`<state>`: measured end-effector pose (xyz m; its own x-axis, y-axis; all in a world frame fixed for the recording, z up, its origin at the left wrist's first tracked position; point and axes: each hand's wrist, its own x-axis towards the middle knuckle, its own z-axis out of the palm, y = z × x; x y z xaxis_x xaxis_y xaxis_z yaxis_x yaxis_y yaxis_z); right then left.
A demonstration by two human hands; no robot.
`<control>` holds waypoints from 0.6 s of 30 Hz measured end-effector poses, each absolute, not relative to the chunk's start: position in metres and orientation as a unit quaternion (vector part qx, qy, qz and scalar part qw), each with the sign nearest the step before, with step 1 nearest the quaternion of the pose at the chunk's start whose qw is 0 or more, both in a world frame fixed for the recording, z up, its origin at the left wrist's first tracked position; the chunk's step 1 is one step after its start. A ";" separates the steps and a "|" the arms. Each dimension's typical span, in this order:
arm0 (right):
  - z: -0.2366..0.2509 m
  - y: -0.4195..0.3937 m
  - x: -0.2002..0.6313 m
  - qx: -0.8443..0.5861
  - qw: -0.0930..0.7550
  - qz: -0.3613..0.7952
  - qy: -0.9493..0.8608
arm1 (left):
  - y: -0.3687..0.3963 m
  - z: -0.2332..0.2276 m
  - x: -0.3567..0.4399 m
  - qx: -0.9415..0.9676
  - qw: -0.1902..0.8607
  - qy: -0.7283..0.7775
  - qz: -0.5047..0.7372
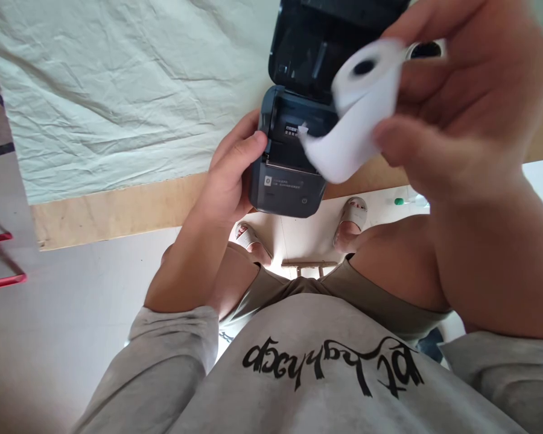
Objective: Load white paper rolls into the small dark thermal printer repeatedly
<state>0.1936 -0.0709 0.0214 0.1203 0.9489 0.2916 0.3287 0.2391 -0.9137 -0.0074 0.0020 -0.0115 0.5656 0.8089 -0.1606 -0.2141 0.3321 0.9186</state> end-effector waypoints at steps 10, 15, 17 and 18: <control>-0.018 -0.065 0.204 -0.618 0.492 0.206 -0.578 | 0.004 -0.009 -0.003 0.445 0.755 0.355 0.326; -0.018 -0.071 0.198 -0.620 0.413 0.097 -0.660 | 0.004 -0.008 -0.002 0.448 0.750 0.356 0.332; -0.020 -0.071 0.196 -0.638 0.395 0.095 -0.654 | 0.004 -0.010 -0.003 0.448 0.750 0.352 0.337; -0.022 -0.070 0.196 -0.655 0.374 0.101 -0.649 | 0.004 -0.011 -0.002 0.446 0.750 0.351 0.338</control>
